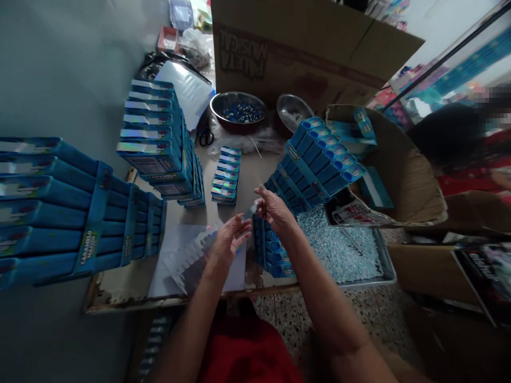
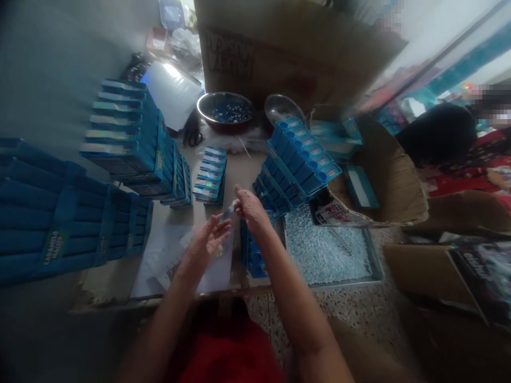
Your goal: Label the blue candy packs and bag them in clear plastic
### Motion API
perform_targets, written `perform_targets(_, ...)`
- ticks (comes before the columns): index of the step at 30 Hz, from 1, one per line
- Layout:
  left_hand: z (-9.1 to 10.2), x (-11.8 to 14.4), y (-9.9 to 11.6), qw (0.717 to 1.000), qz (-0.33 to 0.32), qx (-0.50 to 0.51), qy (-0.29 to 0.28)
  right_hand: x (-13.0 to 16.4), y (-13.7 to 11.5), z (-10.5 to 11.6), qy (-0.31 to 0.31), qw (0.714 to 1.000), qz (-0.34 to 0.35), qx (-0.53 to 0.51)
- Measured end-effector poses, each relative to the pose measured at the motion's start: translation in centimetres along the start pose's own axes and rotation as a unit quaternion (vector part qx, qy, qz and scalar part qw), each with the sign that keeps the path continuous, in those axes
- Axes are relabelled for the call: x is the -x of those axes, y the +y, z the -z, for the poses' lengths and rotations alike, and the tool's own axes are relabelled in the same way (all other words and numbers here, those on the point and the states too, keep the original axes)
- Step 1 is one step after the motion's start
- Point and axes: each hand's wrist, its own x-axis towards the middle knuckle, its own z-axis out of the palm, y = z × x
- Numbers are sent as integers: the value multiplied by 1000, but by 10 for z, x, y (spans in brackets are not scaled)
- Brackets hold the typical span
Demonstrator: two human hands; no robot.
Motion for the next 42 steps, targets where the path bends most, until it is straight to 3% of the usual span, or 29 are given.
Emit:
perform_targets(2,-5,-2,-10,997,38,60,-12,10,3,4,0,1000,7,-17)
perform_targets(5,-10,-3,-14,998,16,64,13,23,10,16,25,999,33,-8)
perform_targets(7,-11,1,-14,999,8,42,25,34,18,29,57,994,84,46)
perform_targets(11,-15,12,-19,993,-19,-115,26,62,42,57,165,945,178,221)
perform_targets(14,-23,10,-25,964,-70,-258,9,73,61,73,238,930,174,219)
perform_targets(16,-31,1,-27,954,-77,-291,3,69,67,80,259,933,186,165)
perform_targets(19,-45,-21,-26,960,-62,-274,4,49,68,86,263,929,227,125)
perform_targets(26,-57,-70,-22,951,-57,-303,13,7,61,90,312,902,215,205)
perform_targets(35,-55,-77,-25,963,-29,-267,16,4,56,90,303,897,207,246)
perform_targets(40,-48,-83,-42,983,33,-182,2,-1,60,110,370,833,189,366)
perform_targets(42,-50,-86,-58,986,48,-161,18,-6,65,121,362,832,188,376)
